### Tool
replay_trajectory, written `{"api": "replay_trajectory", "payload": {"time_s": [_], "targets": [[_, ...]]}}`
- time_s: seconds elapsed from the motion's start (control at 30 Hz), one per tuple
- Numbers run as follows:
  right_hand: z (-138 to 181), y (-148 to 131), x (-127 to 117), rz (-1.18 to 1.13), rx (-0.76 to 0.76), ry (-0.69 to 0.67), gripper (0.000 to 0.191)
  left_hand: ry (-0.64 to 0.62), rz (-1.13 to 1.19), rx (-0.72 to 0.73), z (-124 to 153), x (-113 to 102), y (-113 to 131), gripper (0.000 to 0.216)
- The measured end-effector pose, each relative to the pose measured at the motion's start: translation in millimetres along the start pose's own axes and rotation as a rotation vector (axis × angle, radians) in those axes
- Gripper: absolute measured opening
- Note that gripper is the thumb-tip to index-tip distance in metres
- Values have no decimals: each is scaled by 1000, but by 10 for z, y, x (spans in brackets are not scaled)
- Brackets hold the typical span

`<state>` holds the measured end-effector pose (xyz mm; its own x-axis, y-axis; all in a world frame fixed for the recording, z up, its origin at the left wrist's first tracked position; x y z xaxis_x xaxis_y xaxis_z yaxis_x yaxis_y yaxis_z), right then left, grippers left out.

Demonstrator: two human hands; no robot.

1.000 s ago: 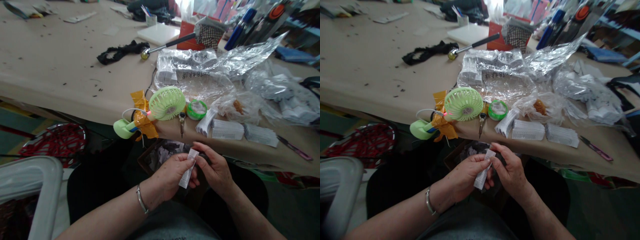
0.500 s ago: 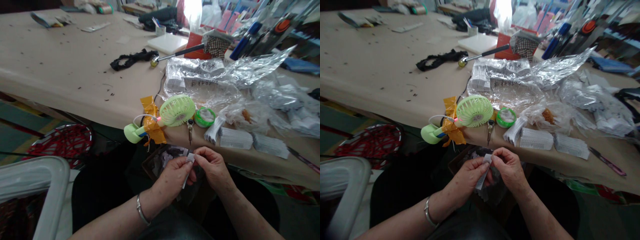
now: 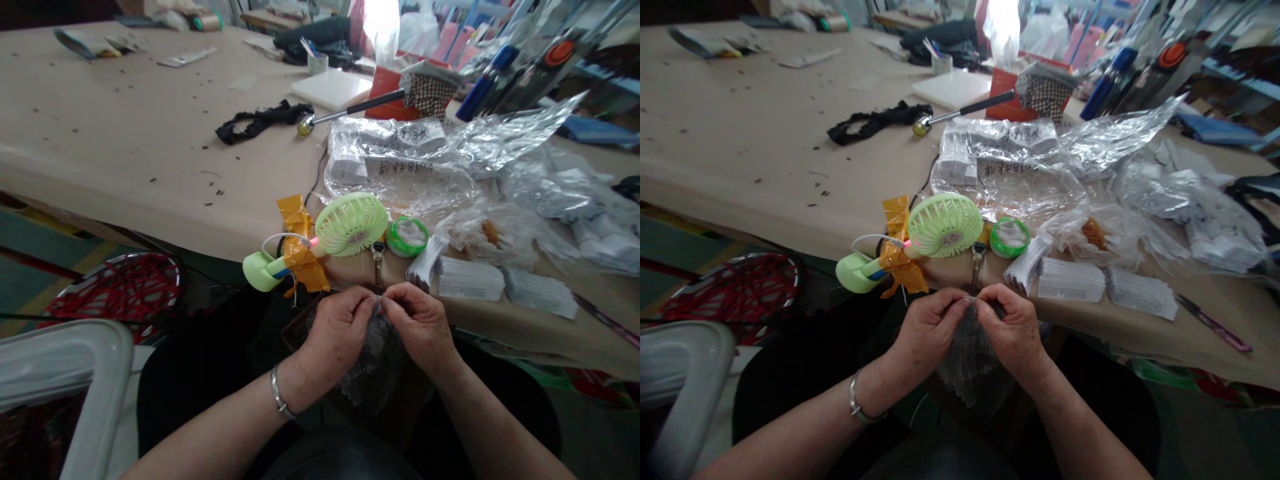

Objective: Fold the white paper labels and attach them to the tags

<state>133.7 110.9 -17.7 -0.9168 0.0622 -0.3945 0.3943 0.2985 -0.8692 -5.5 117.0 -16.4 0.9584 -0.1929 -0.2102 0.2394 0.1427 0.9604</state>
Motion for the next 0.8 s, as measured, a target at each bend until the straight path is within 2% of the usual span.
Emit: {"api": "replay_trajectory", "payload": {"time_s": [0.43,0.67,0.8], "targets": [[-38,-21,-6,25,-43,8,11,34,-109,65,-66,20,45,20],[-35,32,4,15,-49,52,12,50,-136,44,-107,22,9,22],[37,-36,-4,26,-66,-20,8,25,-132,35,-49,20,24,21]]}}
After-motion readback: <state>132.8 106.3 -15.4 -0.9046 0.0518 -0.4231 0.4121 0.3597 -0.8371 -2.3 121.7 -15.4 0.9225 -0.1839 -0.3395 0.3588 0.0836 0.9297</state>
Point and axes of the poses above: each hand's wrist, its own z-axis away from the middle knuckle, its own x-axis out of the palm, y = z × x, the point moved 6 cm from there along -z, towards the middle knuckle, and after that the axes turned 13 degrees about -x, right-handed, at the moved point
